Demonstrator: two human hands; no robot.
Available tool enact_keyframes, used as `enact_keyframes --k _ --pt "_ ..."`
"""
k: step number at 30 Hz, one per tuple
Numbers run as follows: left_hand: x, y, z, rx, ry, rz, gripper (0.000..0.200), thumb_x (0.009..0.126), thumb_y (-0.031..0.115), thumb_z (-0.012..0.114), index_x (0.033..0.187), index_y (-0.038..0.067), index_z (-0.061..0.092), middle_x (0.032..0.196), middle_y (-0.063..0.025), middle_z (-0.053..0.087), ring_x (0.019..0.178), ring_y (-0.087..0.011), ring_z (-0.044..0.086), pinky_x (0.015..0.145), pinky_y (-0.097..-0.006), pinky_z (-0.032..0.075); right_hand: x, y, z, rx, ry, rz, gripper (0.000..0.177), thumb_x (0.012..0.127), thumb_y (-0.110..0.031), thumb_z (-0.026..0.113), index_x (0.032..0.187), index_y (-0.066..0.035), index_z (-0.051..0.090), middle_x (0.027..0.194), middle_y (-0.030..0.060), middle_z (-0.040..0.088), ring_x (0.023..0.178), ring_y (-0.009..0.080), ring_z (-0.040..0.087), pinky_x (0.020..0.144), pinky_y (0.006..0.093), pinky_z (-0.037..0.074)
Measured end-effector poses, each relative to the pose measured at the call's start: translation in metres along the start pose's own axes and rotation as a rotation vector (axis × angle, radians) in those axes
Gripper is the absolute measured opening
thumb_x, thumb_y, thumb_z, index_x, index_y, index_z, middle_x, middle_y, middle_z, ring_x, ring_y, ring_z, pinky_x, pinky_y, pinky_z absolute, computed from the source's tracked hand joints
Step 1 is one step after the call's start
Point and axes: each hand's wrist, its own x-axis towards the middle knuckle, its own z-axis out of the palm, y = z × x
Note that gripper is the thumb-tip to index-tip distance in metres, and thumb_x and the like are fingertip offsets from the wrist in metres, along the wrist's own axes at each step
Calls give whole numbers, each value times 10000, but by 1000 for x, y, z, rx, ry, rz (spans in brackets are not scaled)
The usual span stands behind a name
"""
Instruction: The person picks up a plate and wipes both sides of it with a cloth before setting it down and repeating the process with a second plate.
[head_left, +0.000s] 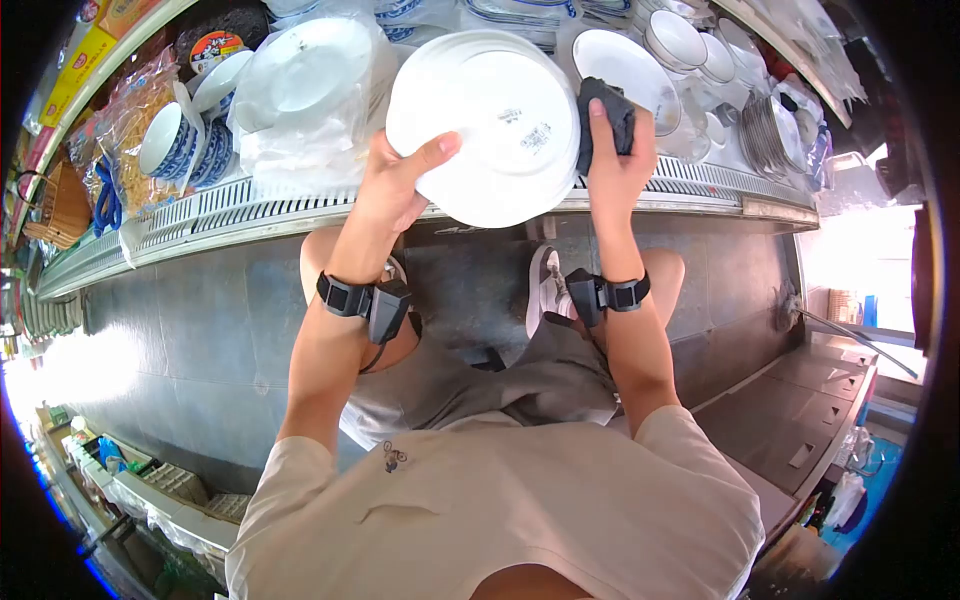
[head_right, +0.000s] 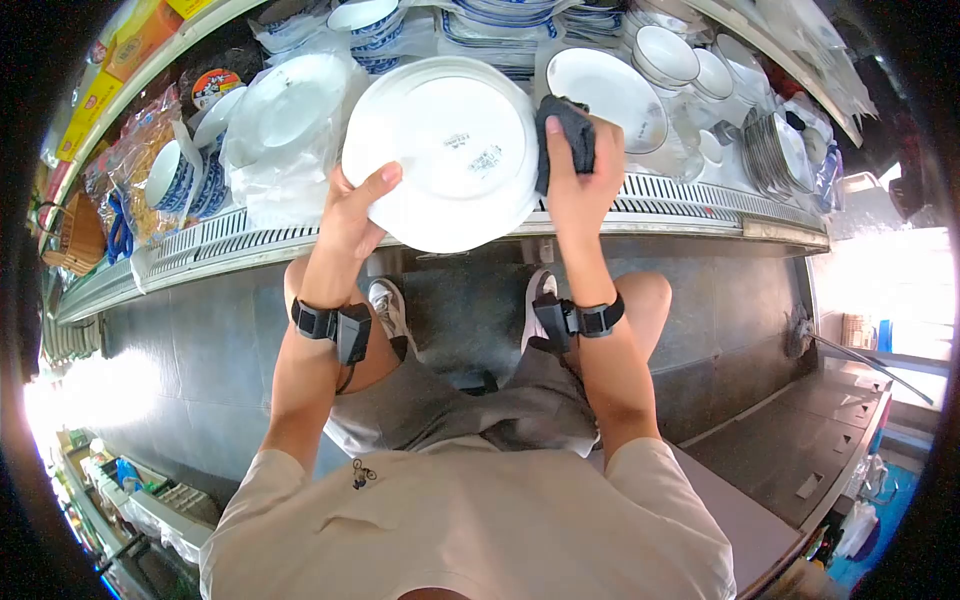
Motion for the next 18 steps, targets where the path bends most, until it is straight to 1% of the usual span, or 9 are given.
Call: enact_keyframes --k 3,5,8,11,13,15,16,17,18 --pt "2 0 3 -74 97 -14 489 924 20 739 1368 -64 553 1279 -175 669 1137 -267 689 948 -428 610 -11 -12 3 -42 -14 -276 268 854 -73 783 1096 9 703 1036 157 654 977 293 616 885 377 484" --pt "4 -1 5 -65 188 64 503 931 26 732 1386 -61 535 1291 -173 661 1144 -269 685 958 -432 605 -30 -33 7 -89 -59 -367 358 804 -81 821 1142 -19 718 1052 175 619 965 310 614 851 378 496" --pt "6 2 0 -85 189 47 500 940 43 727 1390 -57 533 1296 -173 658 1154 -270 681 964 -430 602 -55 -37 16 -1 -123 -408 476 728 -96 883 1179 -58 734 1106 177 563 912 297 620 737 334 513" --pt "5 1 -3 -72 146 50 505 939 55 729 1392 -56 534 1300 -176 659 1161 -275 679 963 -428 600 -40 -32 7 -82 -92 -529 463 731 -98 885 1167 -52 737 1103 180 565 907 294 619 742 338 516" --pt "4 3 -4 -78 125 28 505 933 54 733 1387 -56 542 1290 -178 665 1153 -275 683 956 -425 602 -27 -29 5 -92 -22 -436 404 774 -108 860 1151 -38 734 1064 186 601 931 323 618 820 373 509" --pt "3 6 -8 -80 101 7 504 928 53 738 1382 -55 549 1279 -180 672 1146 -275 688 949 -422 604 -12 -19 4 -51 -4 -325 298 835 -89 813 1108 -16 721 1040 163 633 935 305 623 844 364 506" --pt "1 7 -11 -48 60 -19 498 924 52 740 1375 -55 559 1265 -180 680 1135 -272 693 944 -421 606 -11 -20 2 73 -34 -56 214 893 -91 769 1069 9 697 1023 141 659 937 268 624 870 339 494" --pt "-1 7 -12 -16 19 -46 493 920 51 743 1368 -55 568 1252 -180 687 1123 -270 699 938 -420 608 -8 -19 -1 122 -66 104 205 913 -109 761 1054 17 682 1036 132 661 934 244 621 880 325 484" --pt "-1 7 -11 -16 18 -48 493 920 51 743 1368 -55 568 1252 -180 687 1123 -270 699 938 -420 608 -7 -16 -3 151 -80 175 216 914 -117 763 1061 18 680 1027 133 663 932 240 620 883 322 479"
